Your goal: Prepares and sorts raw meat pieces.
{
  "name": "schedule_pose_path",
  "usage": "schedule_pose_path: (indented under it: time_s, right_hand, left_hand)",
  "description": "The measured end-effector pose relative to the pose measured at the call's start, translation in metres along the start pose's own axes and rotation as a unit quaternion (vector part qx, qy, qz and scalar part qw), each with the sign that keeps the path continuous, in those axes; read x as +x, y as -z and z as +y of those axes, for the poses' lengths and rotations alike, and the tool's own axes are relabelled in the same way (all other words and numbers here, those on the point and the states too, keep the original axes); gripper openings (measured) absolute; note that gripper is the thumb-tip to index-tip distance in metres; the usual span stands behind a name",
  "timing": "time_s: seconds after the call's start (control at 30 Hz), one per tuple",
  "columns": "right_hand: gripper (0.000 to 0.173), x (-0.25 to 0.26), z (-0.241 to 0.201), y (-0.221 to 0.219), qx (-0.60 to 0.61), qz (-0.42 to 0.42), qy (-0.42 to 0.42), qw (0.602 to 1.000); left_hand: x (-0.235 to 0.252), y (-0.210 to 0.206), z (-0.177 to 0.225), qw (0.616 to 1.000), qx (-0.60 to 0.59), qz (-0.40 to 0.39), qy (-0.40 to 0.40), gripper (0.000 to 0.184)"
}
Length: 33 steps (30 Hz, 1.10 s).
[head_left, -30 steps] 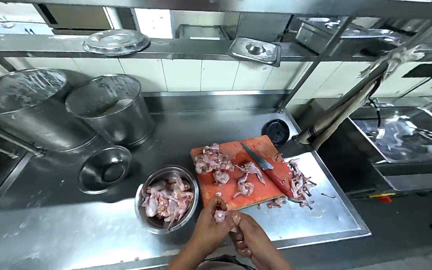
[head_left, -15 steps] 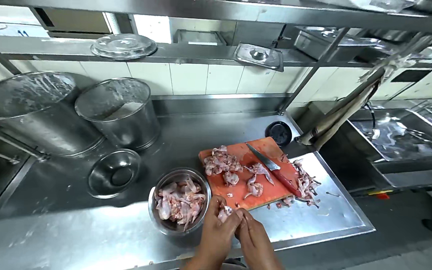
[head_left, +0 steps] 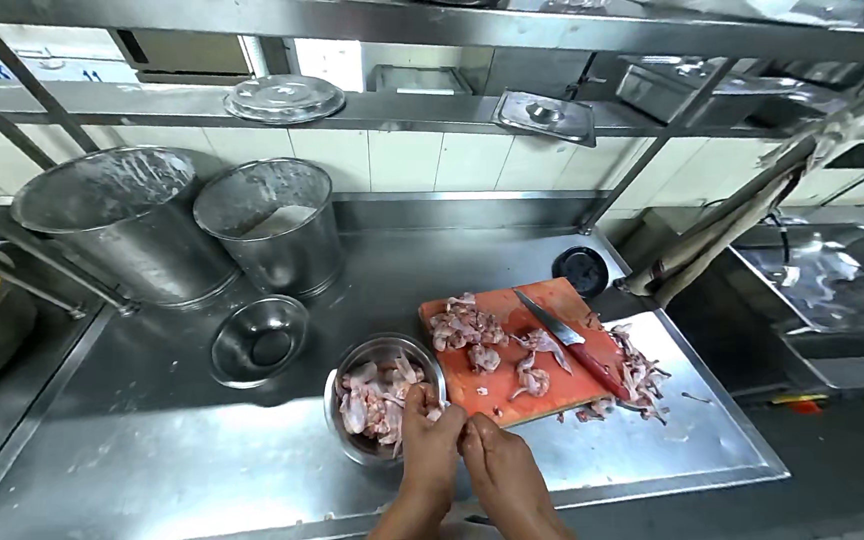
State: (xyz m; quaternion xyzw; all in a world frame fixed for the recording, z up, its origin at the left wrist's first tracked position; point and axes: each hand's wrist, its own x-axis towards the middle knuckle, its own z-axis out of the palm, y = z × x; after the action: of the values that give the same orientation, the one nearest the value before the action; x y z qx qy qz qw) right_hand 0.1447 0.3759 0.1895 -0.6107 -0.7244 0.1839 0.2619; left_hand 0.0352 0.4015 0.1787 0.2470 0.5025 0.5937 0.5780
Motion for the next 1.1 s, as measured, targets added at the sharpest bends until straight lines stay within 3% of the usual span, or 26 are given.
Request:
schedule_pose_path:
  time_s: [0.17,0.27,0.4,0.5,0.57,0.63,0.73,0.8,0.87,1.03,1.1]
  right_hand:
    - [0.036,0.0,0.006,-0.013,0.015,-0.041,-0.036,0.998]
    - [0.04,0.003,0.036,-0.031,0.151,-0.067,-0.123,0.979]
    - [0.033,-0.007,0.062,-0.046,0.364,-0.028,-0.173,0.915]
    - [0.036,-0.012,0.071,-0.046,0.46,-0.031,-0.19,0.867]
    - [0.036,-0.014,0.084,-0.041,0.441,-0.071,-0.202,0.872]
    - [0.038,-0.016,0.107,-0.029,0.337,-0.149,-0.195,0.909]
    - [0.036,-0.011,0.151,-0.001,0.202,-0.238,-0.195,0.93]
    - [0.034,-0.003,0.185,0.021,0.153,-0.227,-0.22,0.936]
    - [0.034,0.013,0.216,0.045,0.078,-0.182,-0.222,0.955]
    - [0.035,0.065,0.283,0.077,-0.116,0.0,-0.168,0.979]
    - [0.041,0.078,0.304,0.073,-0.149,-0.002,-0.178,0.973]
  left_hand:
    - [0.011,0.004,-0.016,0.999,0.038,0.018,-0.015,0.034]
    - [0.027,0.007,-0.033,0.994,0.087,-0.05,0.047,0.053]
    - [0.027,0.002,-0.05,0.961,0.184,-0.135,0.155,0.077]
    - [0.019,-0.008,-0.065,0.949,0.163,-0.166,0.211,0.05]
    - [0.028,-0.009,-0.077,0.931,0.247,-0.188,0.194,0.049]
    - [0.039,-0.006,-0.081,0.875,0.41,-0.209,0.154,0.051]
    - [0.052,-0.004,-0.067,0.735,0.616,-0.224,0.171,0.053]
    - [0.056,-0.013,-0.058,0.631,0.719,-0.215,0.196,0.054]
    - [0.058,-0.028,-0.056,0.554,0.786,-0.193,0.194,0.054]
    - [0.073,-0.067,-0.074,0.464,0.849,-0.202,0.154,0.041]
    - [0.078,-0.072,-0.086,0.459,0.853,-0.203,0.145,0.04]
